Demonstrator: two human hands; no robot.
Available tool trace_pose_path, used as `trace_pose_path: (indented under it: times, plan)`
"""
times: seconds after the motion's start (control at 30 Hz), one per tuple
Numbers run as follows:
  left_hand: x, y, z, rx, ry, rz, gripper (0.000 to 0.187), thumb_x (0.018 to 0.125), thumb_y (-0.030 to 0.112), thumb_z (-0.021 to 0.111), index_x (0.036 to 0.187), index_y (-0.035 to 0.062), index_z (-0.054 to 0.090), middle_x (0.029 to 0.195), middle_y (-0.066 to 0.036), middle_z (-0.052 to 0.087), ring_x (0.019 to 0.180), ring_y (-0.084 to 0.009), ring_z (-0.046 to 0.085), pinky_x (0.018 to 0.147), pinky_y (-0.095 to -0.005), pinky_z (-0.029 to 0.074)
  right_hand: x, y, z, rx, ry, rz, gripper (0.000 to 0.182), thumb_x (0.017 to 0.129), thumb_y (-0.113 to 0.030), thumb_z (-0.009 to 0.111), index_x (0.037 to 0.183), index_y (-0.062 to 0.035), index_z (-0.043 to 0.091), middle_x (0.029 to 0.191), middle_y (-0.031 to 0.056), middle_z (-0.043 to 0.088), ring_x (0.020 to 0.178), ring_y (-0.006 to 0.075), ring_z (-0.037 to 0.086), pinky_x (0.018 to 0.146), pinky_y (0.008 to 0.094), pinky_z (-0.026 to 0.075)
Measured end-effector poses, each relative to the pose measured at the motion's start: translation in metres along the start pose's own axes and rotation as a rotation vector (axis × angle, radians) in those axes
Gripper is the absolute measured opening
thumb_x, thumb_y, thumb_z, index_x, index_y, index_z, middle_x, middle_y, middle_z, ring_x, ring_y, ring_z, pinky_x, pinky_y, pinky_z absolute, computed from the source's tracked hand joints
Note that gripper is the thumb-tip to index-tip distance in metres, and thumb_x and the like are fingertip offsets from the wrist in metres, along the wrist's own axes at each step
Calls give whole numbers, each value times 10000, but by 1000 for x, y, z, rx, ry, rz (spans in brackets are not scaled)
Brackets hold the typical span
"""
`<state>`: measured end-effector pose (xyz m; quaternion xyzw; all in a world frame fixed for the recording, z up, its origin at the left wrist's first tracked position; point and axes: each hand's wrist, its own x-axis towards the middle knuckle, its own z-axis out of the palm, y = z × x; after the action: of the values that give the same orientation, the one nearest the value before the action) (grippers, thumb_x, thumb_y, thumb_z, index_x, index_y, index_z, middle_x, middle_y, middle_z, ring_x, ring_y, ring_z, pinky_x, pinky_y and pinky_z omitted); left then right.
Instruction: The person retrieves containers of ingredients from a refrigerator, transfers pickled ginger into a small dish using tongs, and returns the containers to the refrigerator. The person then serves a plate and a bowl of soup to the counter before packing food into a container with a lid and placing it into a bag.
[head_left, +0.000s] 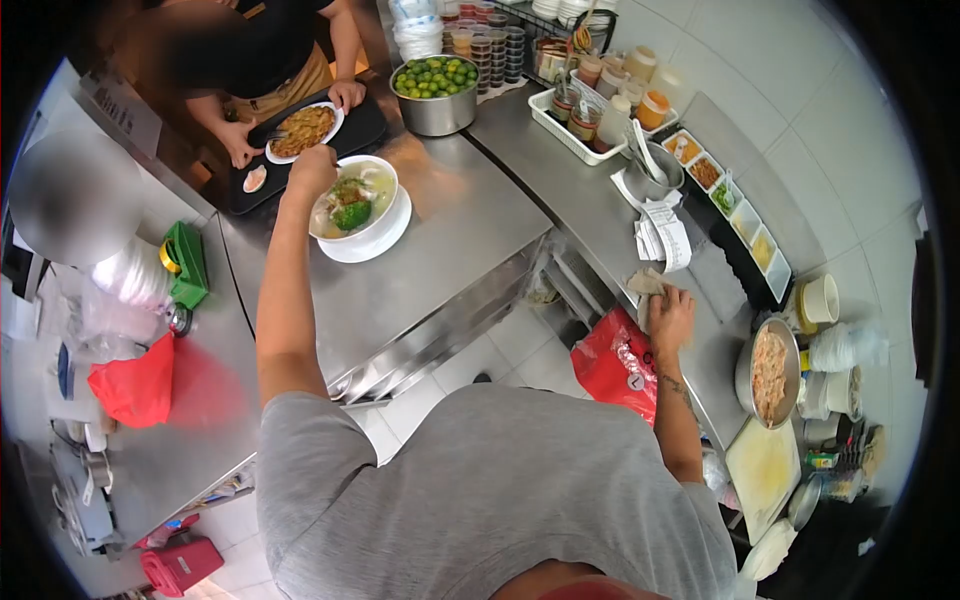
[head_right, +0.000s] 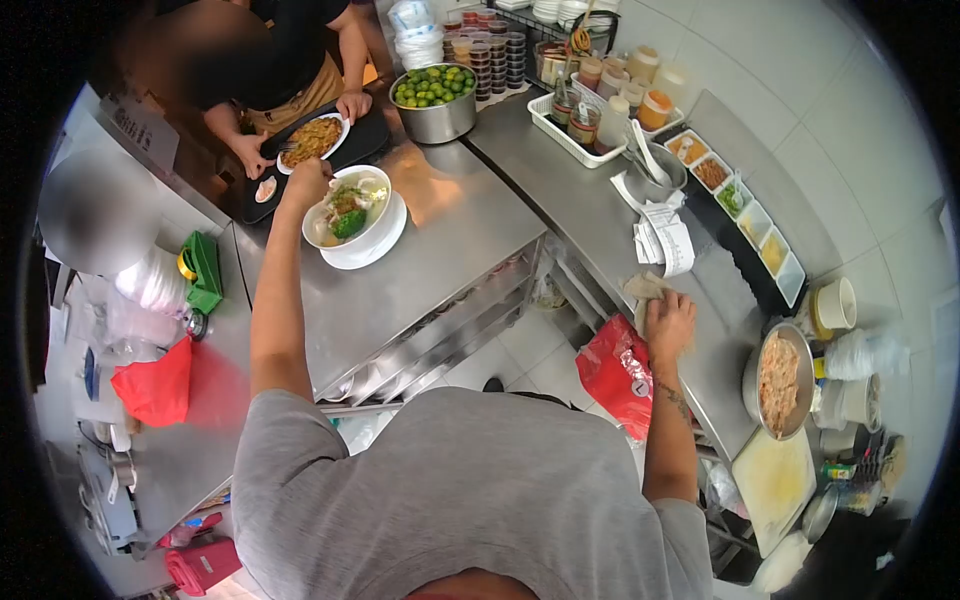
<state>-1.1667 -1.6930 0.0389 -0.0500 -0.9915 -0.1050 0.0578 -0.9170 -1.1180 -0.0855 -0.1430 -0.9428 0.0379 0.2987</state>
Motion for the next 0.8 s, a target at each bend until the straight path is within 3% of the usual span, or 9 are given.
trace_pose_path:
  times: [0.2,0.3,0.4,0.5,0.53,0.6,0.67,0.73,0.8]
  plan:
    - [-15,16,8,152,71,-19,194,720,101,579,891,125,668,871,-174,646,857,-339,629,748,-445,494,-23,-7,-31,759,49,330,183,782,-125,558,899,2,620,842,86,611,780,187,565,704,301,448]
    - [-44,38,13,196,276,-85,236,706,92,587,911,160,682,848,-162,627,902,-370,610,752,-475,491,-32,-25,-64,1112,-163,552,158,809,-109,546,895,9,605,840,46,609,749,103,545,662,241,437]
    - [-50,61,11,196,342,-138,262,714,24,539,927,90,677,844,-207,622,866,-375,612,752,-453,490,-46,-36,-69,1390,-273,610,168,822,-81,547,961,-2,600,827,23,598,738,88,556,626,233,457]
    - [-80,96,62,-370,297,178,197,782,111,556,941,56,660,888,-169,633,776,-279,623,655,-387,480,-53,-56,-65,1579,-292,709,167,836,-81,532,976,-18,598,817,10,596,743,83,556,628,226,456]
    - [-108,132,71,-670,-108,29,289,815,191,572,1075,71,616,951,-108,628,807,-202,606,680,-338,481,-56,-62,-60,1624,-308,714,180,845,-98,528,995,-20,590,837,14,596,763,91,556,649,234,457]
    - [-185,234,49,-980,-605,98,504,879,468,509,1229,106,529,1147,-71,576,925,-183,573,731,-297,463,-57,-84,-62,1717,-408,680,247,874,-155,511,1078,-23,555,946,42,579,873,121,540,745,256,439]
    - [-233,277,91,-1223,-791,-26,597,880,490,491,1344,131,379,1206,-61,520,996,-174,526,752,-280,449,-52,-112,-81,1807,-583,592,359,914,-234,487,1207,-26,500,1124,88,545,1052,164,507,896,284,400]
    - [-251,302,124,-1727,-593,-221,499,863,277,580,1247,-7,436,1164,-98,541,1049,-184,519,824,-328,450,-62,-133,-80,1785,-746,427,467,934,-319,448,1312,-49,398,1285,117,425,1214,191,362,1011,300,262]
    - [-249,292,91,-1725,-446,-351,426,849,184,567,1210,-18,466,1132,-114,554,1035,-188,533,840,-328,446,-65,-143,-78,1853,-863,201,615,949,-416,398,1426,-69,225,1444,131,254,1359,215,165,1092,312,104]
